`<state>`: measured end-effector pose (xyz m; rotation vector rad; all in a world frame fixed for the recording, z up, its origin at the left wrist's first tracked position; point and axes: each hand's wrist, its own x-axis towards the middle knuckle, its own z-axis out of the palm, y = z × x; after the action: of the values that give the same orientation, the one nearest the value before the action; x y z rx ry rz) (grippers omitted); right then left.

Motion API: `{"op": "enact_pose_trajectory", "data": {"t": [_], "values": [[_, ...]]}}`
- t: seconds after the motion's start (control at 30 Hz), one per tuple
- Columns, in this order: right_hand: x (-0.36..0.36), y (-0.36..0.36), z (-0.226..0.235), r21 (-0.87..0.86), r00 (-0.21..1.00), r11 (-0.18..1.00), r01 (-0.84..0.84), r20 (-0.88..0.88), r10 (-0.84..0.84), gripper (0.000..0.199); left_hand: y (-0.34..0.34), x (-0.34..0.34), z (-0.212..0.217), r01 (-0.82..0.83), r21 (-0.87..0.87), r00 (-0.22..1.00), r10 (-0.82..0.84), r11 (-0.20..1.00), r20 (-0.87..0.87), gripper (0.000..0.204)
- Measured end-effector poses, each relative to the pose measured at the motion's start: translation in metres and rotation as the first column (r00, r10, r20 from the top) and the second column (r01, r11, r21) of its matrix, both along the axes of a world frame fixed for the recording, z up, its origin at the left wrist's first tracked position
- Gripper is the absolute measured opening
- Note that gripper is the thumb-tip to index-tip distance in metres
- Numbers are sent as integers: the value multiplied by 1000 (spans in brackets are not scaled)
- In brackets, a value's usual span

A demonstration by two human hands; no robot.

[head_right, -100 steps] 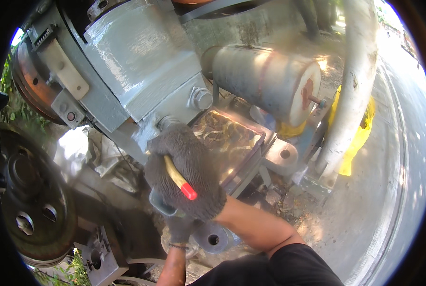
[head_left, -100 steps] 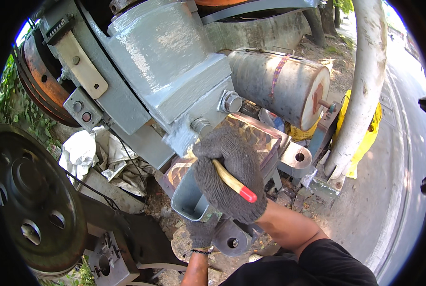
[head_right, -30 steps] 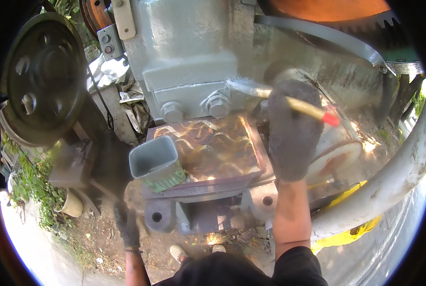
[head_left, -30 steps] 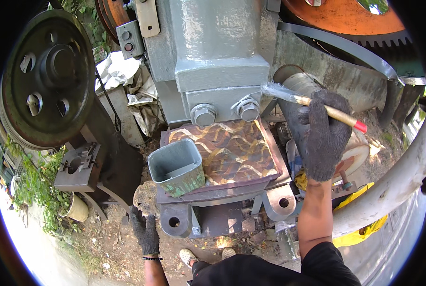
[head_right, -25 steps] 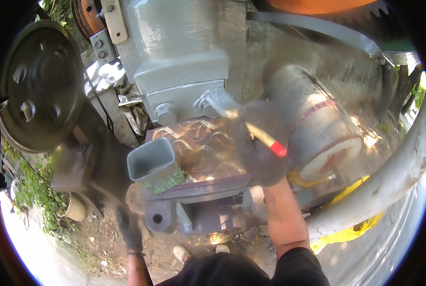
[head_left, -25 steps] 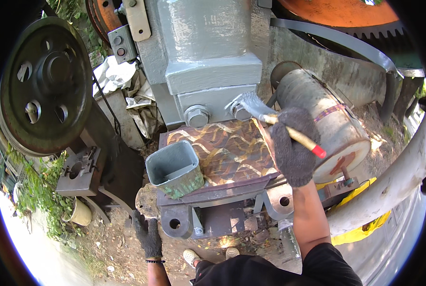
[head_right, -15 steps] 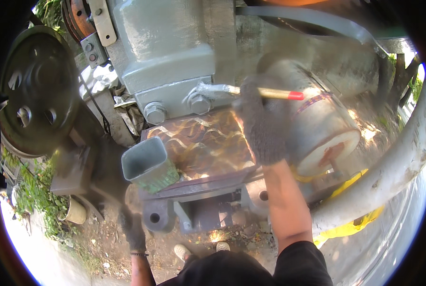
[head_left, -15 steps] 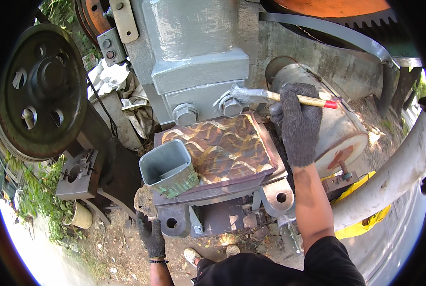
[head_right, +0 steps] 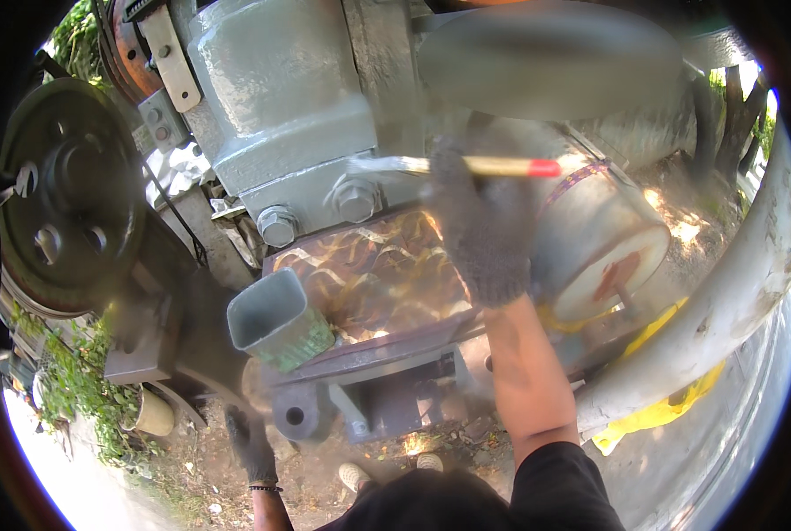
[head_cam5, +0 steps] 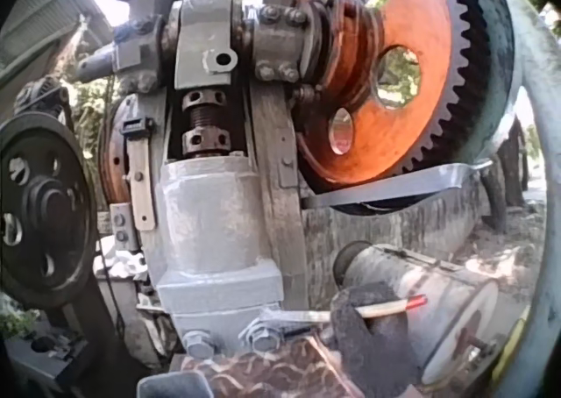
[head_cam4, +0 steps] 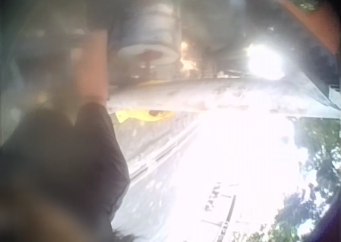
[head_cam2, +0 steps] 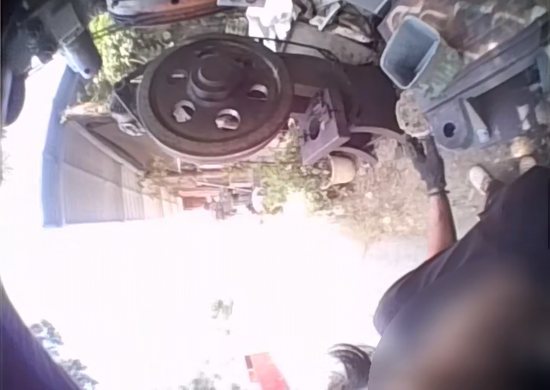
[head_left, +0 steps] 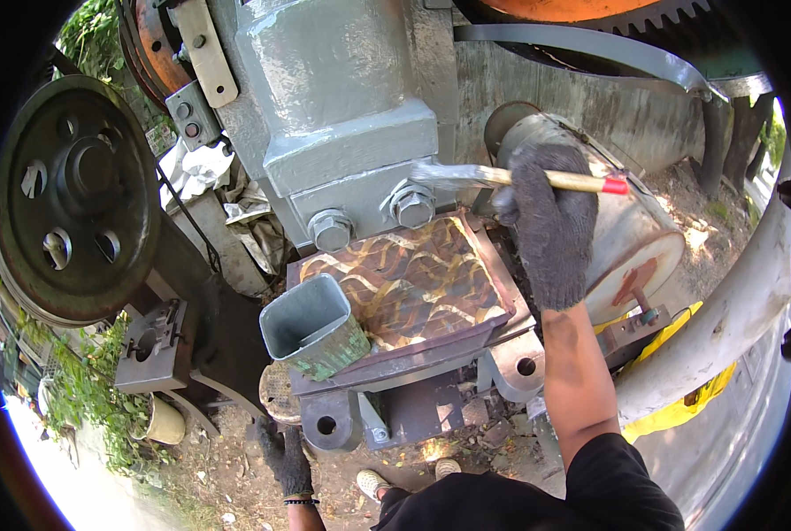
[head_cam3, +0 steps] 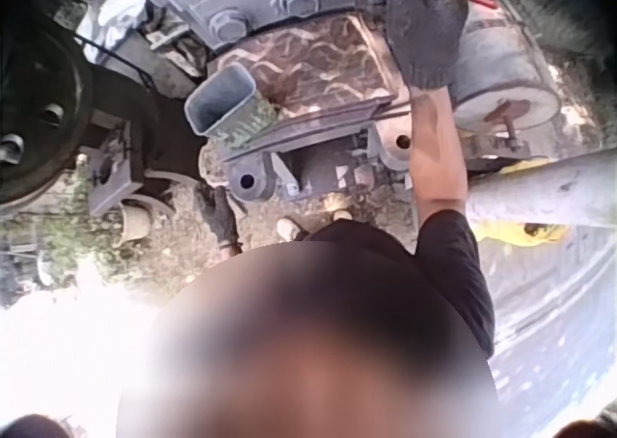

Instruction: The person paints a large gray metal machine part with a brush, repeatedly dipping the brush into a small container of paint and applying it to various surfaces of the machinery.

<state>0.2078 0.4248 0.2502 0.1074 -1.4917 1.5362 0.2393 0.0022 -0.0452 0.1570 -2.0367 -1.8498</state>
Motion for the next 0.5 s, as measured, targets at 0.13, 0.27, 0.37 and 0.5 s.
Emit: {"op": "enact_pose_trajectory", "data": {"t": [0.13, 0.27, 0.37, 0.5], "values": [[5, 0, 14, 380, 951, 893, 241, 89, -295, 14, -3, 2, 12, 32, -5, 999, -32, 999, -22, 74], [11, 5, 15, 272, 963, 949, 161, 165, -211, 12, -5, 3, 9, 58, -39, 998, -59, 998, -38, 74], [2, 10, 7, 206, 999, 977, -50, 6, 50, 9, -3, 3, -1, 21, -39, 1000, -22, 999, -9, 75], [0, 20, -4, 494, 849, 698, 518, -199, -490, 9, -8, 2, -8, 36, -23, 999, -36, 999, 0, 76]]}}
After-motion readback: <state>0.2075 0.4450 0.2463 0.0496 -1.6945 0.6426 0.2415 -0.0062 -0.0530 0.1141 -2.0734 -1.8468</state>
